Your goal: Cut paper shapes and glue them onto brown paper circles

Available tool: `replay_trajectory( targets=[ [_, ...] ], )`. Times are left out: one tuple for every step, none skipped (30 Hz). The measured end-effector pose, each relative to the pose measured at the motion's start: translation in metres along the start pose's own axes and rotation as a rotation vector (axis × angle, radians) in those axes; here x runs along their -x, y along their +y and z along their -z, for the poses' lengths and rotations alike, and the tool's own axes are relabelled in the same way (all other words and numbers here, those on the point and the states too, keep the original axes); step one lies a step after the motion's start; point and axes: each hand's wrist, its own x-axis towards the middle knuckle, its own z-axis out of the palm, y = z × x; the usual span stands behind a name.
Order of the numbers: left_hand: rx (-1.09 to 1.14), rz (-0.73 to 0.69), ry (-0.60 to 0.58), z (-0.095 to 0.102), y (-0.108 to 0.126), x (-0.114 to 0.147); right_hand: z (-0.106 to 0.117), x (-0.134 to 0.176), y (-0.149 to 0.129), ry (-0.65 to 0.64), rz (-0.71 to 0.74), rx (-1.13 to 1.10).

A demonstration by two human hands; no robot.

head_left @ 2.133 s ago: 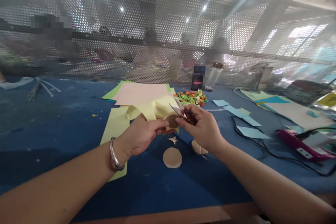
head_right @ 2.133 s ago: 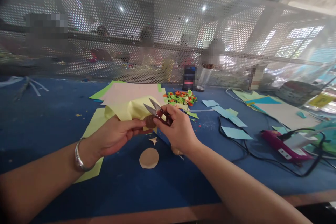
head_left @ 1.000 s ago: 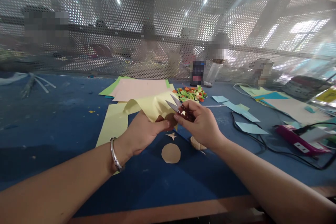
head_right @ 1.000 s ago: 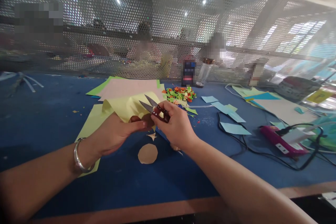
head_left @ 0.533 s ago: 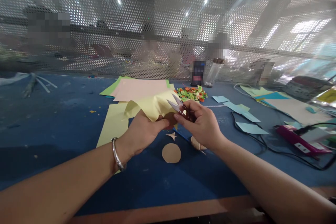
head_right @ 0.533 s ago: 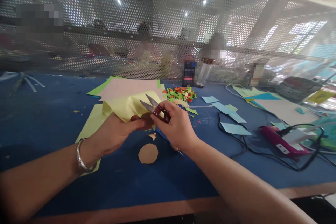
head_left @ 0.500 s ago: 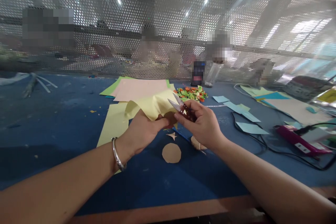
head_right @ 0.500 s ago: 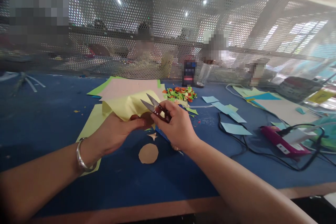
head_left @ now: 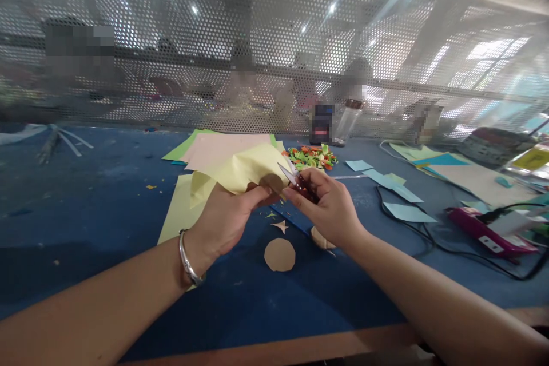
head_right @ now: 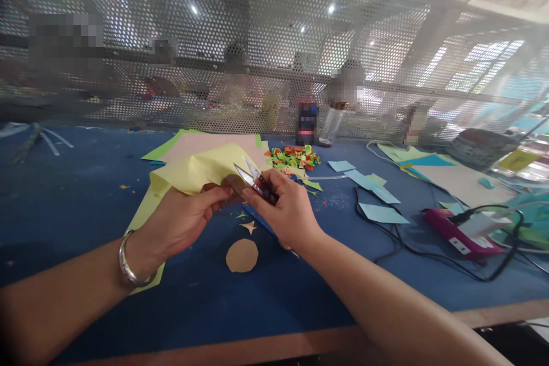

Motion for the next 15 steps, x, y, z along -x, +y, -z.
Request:
replay_trajectory(
  targets=[
    [0.008,-0.004,0.031,-0.001,0.001,0.000,0.000,0.000,0.000,-0.019,-0.005,-0.015],
    [0.015,-0.006,0.066,-0.001,0.002,-0.001,0.000,0.001,-0.001,-0.040,-0.010,-0.029],
    [0.023,-0.008,0.100,-0.001,0.004,-0.002,0.000,0.001,-0.001,-0.069,-0.016,-0.044],
    [0.028,-0.012,0.130,-0.002,0.006,-0.003,0.000,0.002,-0.002,-0.100,-0.024,-0.056],
    [0.036,-0.013,0.153,-0.001,0.008,-0.003,0.000,0.002,-0.002,-0.128,-0.035,-0.066],
    [0.049,-0.014,0.171,-0.001,0.009,-0.004,0.000,0.003,-0.002,-0.153,-0.044,-0.075],
    [0.064,-0.016,0.186,-0.001,0.010,-0.005,0.000,0.003,-0.003,-0.175,-0.054,-0.088],
    [0.081,-0.018,0.201,-0.001,0.011,-0.005,0.000,0.004,-0.003,-0.194,-0.066,-0.107],
    [0.097,-0.022,0.217,0.000,0.012,-0.005,-0.001,0.004,-0.003,-0.207,-0.078,-0.128],
    [0.109,-0.029,0.230,0.000,0.012,-0.005,-0.001,0.004,-0.004,-0.214,-0.091,-0.151],
    [0.119,-0.039,0.240,0.000,0.013,-0.004,-0.002,0.004,-0.004,-0.219,-0.108,-0.178],
    [0.127,-0.050,0.241,0.000,0.013,-0.004,-0.002,0.004,-0.004,-0.223,-0.131,-0.210],
    [0.136,-0.060,0.235,0.000,0.013,-0.003,-0.003,0.004,-0.005,-0.224,-0.157,-0.248],
    [0.148,-0.069,0.225,0.000,0.014,-0.002,-0.003,0.004,-0.005,-0.225,-0.186,-0.291],
    [0.161,-0.075,0.210,0.000,0.014,-0.001,-0.004,0.004,-0.005,-0.227,-0.218,-0.336]
  ],
)
